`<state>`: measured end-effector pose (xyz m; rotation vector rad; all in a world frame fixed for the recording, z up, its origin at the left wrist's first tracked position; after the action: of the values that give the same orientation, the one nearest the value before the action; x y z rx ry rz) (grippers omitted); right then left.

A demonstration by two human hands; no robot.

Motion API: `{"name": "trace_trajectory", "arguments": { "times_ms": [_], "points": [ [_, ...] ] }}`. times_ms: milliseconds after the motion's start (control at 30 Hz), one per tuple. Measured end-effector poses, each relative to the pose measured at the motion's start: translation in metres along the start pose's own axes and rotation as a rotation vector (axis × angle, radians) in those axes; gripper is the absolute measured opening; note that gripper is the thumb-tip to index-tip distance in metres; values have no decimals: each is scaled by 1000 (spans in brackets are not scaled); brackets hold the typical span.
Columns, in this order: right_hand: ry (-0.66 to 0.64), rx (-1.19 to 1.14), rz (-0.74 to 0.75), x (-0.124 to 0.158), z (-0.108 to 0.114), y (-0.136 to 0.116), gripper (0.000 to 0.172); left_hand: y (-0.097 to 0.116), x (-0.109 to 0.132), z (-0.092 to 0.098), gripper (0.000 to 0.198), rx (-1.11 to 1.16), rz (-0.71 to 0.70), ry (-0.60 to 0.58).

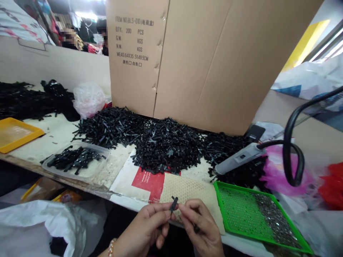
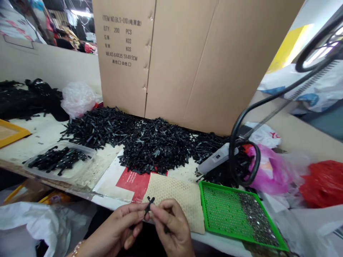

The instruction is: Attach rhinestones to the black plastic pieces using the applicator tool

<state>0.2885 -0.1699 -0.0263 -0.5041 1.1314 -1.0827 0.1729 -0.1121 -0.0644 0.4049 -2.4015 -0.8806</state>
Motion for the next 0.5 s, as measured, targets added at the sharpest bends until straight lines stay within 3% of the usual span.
{"name": "trace_trajectory", "arguments": {
  "times_ms": [100,167,367,500],
  "points": [
    [-119,338,175,-1,-6,-12,49,0,2,1,45,-26,8,33],
    [-167,458,210,1,-10,-10,52,1,2,3,44,-62,4,44],
    [-225,391,146,6,-13,0,54,3,-3,6,41,-177,-29,52],
    [-157,465,162,9,-8,-3,53,2,-7,8,40,-235,-37,44]
  ]
}}
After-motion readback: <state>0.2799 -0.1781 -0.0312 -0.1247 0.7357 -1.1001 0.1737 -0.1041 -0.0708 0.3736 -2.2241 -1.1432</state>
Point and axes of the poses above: each hand's wrist, its own x-axis away from the middle knuckle, its own z-axis out of the back of the hand, y = z × x, the point moved 7 cm from there along -x, towards the middle knuckle, and after that the axes turned 10 degrees about -y, right-handed, at the moved point
